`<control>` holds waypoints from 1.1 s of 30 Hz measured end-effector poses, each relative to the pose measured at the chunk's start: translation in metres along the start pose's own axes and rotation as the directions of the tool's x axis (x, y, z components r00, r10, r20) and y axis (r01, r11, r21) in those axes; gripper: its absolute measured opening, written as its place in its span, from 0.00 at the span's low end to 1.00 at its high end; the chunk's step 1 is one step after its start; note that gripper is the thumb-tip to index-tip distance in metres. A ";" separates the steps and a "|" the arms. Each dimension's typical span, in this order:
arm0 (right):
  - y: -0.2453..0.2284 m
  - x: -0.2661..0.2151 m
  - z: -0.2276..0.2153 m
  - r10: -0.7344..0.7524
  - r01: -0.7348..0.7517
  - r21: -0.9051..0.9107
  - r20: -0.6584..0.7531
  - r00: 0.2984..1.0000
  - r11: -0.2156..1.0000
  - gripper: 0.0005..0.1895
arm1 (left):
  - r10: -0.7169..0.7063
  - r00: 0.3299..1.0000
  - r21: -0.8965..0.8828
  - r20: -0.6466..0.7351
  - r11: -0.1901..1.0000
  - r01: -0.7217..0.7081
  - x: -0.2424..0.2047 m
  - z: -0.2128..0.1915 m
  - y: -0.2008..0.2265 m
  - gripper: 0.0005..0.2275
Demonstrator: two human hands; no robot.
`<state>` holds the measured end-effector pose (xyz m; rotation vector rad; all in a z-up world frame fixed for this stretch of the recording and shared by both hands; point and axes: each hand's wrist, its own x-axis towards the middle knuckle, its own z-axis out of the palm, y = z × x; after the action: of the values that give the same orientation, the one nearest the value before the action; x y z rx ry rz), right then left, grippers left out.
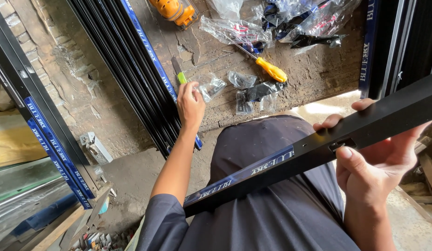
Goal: The person uses a power drill on a stack of black window frames, then switches to a utility knife to cut protective blue tape. They remove a metal bracket from a frame and handle small plastic bags containing hardware components.
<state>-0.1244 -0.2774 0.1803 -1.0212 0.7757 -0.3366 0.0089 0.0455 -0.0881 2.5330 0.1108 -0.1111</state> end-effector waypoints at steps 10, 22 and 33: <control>0.007 0.002 -0.001 0.037 -0.037 0.095 0.005 0.999 0.995 0.66 | 0.237 0.954 0.246 0.181 0.929 -0.277 -0.004 -0.004 0.031 0.29; 0.014 0.003 -0.011 -0.100 0.112 -0.027 0.283 0.954 0.993 0.53 | 0.529 0.777 0.270 0.339 0.737 -0.620 0.019 0.050 0.072 0.19; 0.020 0.037 0.039 -0.089 0.130 -0.109 0.320 0.943 0.985 0.63 | 0.120 0.883 -0.782 0.453 0.530 0.329 0.015 -0.086 0.154 0.11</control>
<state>-0.0727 -0.2648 0.1593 -1.2084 0.4573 -0.2131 0.0447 -0.0305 0.0676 1.4345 0.0988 -0.5670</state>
